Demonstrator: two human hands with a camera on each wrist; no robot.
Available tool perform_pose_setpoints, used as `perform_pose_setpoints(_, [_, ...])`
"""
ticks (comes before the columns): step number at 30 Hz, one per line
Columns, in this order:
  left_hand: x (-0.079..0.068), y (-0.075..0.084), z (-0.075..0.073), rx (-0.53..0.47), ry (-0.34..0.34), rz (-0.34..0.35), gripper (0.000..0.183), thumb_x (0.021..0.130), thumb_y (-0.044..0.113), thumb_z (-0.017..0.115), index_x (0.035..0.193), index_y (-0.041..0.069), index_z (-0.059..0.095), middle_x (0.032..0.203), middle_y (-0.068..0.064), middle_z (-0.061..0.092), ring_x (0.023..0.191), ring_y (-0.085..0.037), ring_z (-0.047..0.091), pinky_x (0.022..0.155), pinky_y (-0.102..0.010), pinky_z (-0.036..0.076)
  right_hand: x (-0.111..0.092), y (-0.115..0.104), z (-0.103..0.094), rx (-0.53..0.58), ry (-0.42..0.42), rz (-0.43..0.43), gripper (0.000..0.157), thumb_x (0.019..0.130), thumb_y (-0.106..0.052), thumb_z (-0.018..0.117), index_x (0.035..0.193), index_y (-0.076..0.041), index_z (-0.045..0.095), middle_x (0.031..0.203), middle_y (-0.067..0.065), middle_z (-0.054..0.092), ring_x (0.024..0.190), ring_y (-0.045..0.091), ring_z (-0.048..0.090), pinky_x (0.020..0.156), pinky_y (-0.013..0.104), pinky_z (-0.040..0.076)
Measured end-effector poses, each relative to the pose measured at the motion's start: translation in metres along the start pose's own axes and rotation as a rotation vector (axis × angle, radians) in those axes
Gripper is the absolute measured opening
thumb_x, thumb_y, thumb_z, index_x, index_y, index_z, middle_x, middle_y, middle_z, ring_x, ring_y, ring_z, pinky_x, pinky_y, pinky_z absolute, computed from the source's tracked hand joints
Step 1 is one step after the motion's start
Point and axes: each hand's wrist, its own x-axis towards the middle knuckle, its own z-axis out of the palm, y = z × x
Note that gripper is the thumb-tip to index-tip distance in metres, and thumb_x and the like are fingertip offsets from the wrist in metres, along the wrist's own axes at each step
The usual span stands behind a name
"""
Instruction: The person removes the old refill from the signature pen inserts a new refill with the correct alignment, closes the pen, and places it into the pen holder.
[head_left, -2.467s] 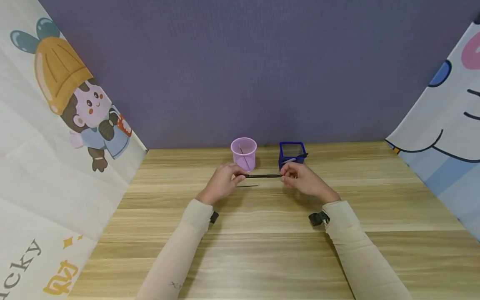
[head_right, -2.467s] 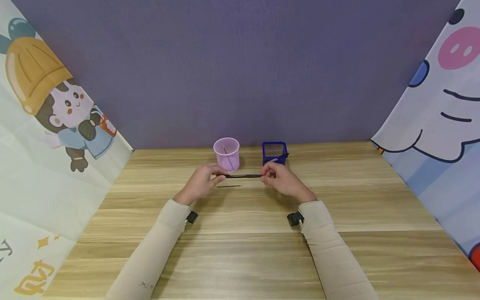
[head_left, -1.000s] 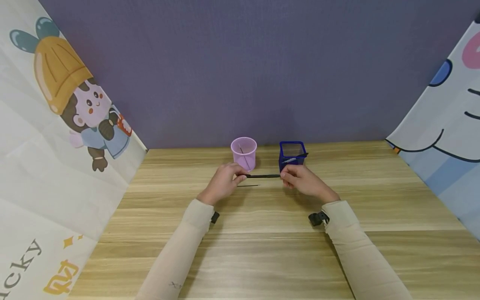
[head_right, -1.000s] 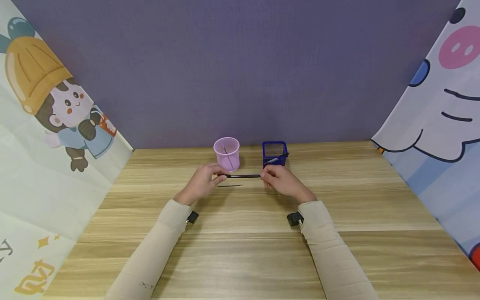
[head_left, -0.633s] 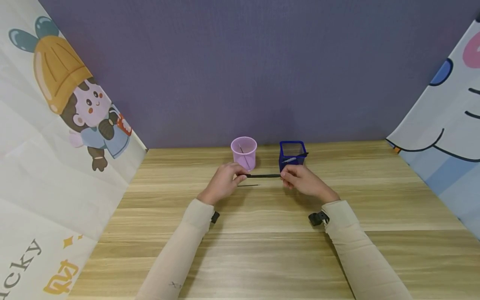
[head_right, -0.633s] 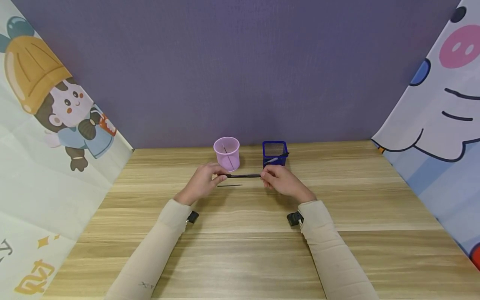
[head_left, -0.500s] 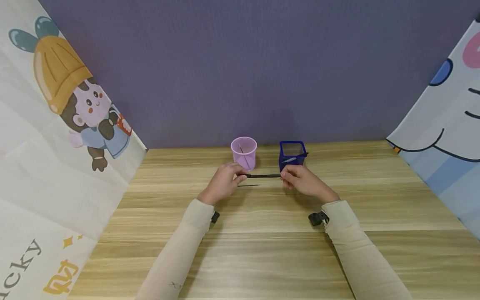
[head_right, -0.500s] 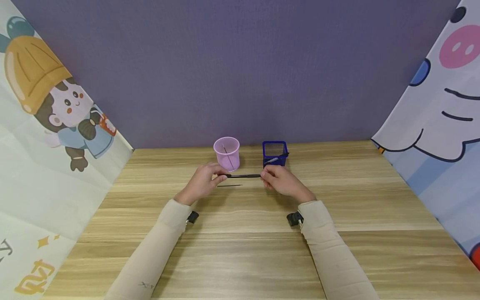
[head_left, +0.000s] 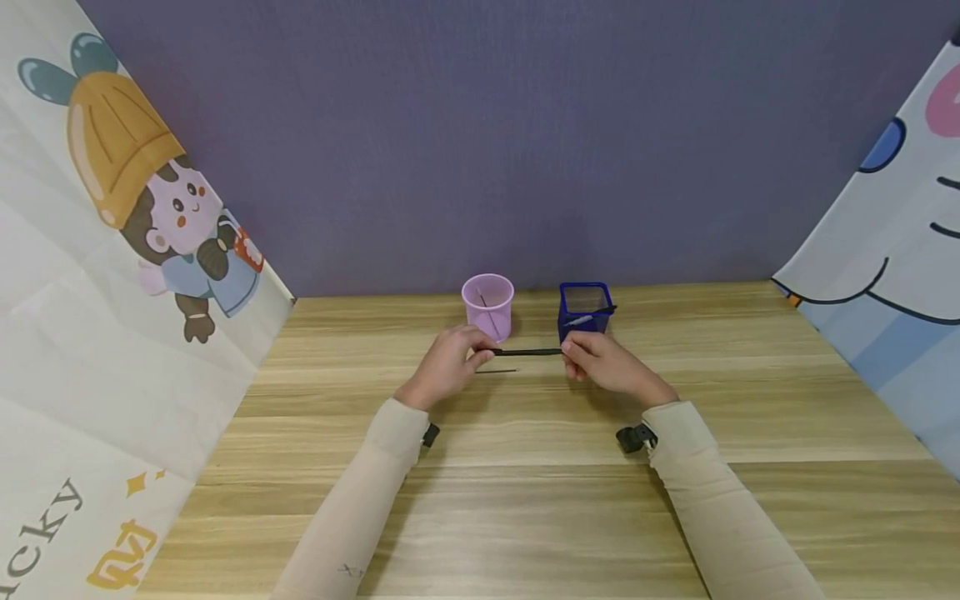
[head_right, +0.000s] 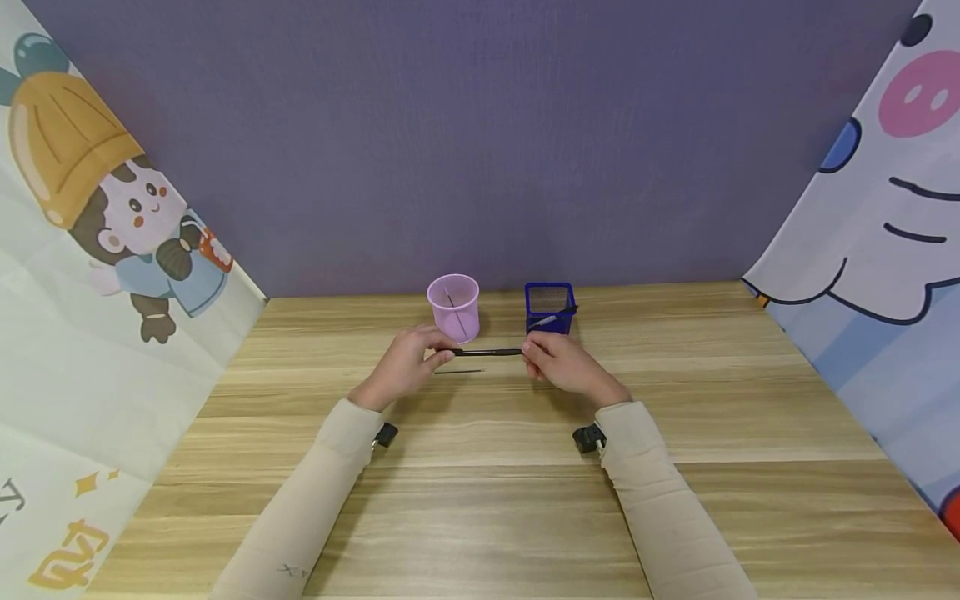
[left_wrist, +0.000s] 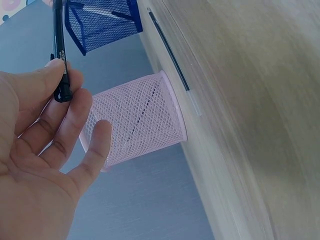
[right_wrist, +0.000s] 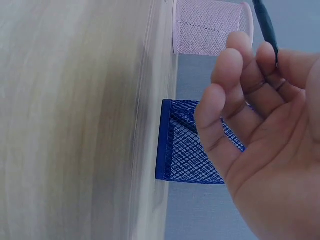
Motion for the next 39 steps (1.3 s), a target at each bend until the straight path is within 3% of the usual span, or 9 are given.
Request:
perform_pose_setpoints(17, [-0.0007,0.0006,0.0007,-0.007,0.001,-0.001,0.010,0.095,0.011,0.072,0.103,0.009,0.078,0.106,-0.006,0.076,0.100,-0.021,0.069,0.095,-0.039,0.055,0.0018,0.0005,0.0015,-0.019,-0.006,0.002,0.039,0.113,-0.025,0.038,0.086,-0.006,0.059,0.075,0.006,0.067,0.067,0.021,0.061,0.060,0.028,0.049])
perform_pose_setpoints(29, [-0.0001,0.0000,0.0013,0.013,0.008,0.007,0.011,0.094,0.011,0.073,0.104,0.009,0.078,0.107,-0.005,0.076,0.103,-0.023,0.069,0.099,-0.041,0.054,0.0008,0.0001,0.0025,0.005,-0.015,0.060,0.044,0.113,-0.027,0.037,0.084,-0.003,0.059,0.071,0.011,0.065,0.054,0.014,0.046,0.051,0.026,0.039])
perform_pose_setpoints(35, [-0.0002,0.0004,0.0011,0.008,0.004,0.001,0.011,0.094,0.012,0.073,0.104,0.009,0.078,0.106,-0.005,0.076,0.102,-0.022,0.069,0.099,-0.041,0.054,0.0013,0.0005,0.0022,0.064,-0.016,0.073,0.042,0.112,-0.027,0.039,0.091,0.002,0.061,0.076,0.013,0.066,0.062,0.021,0.057,0.055,0.027,0.047])
perform_pose_setpoints(39, [0.0002,-0.0001,0.0014,0.009,-0.001,-0.008,0.012,0.094,0.012,0.073,0.105,0.010,0.078,0.106,-0.005,0.076,0.102,-0.022,0.069,0.099,-0.041,0.053,0.0020,0.0024,0.0021,0.076,0.000,0.037,0.041,0.112,-0.027,0.040,0.098,0.005,0.060,0.079,0.013,0.067,0.068,0.024,0.062,0.060,0.031,0.053])
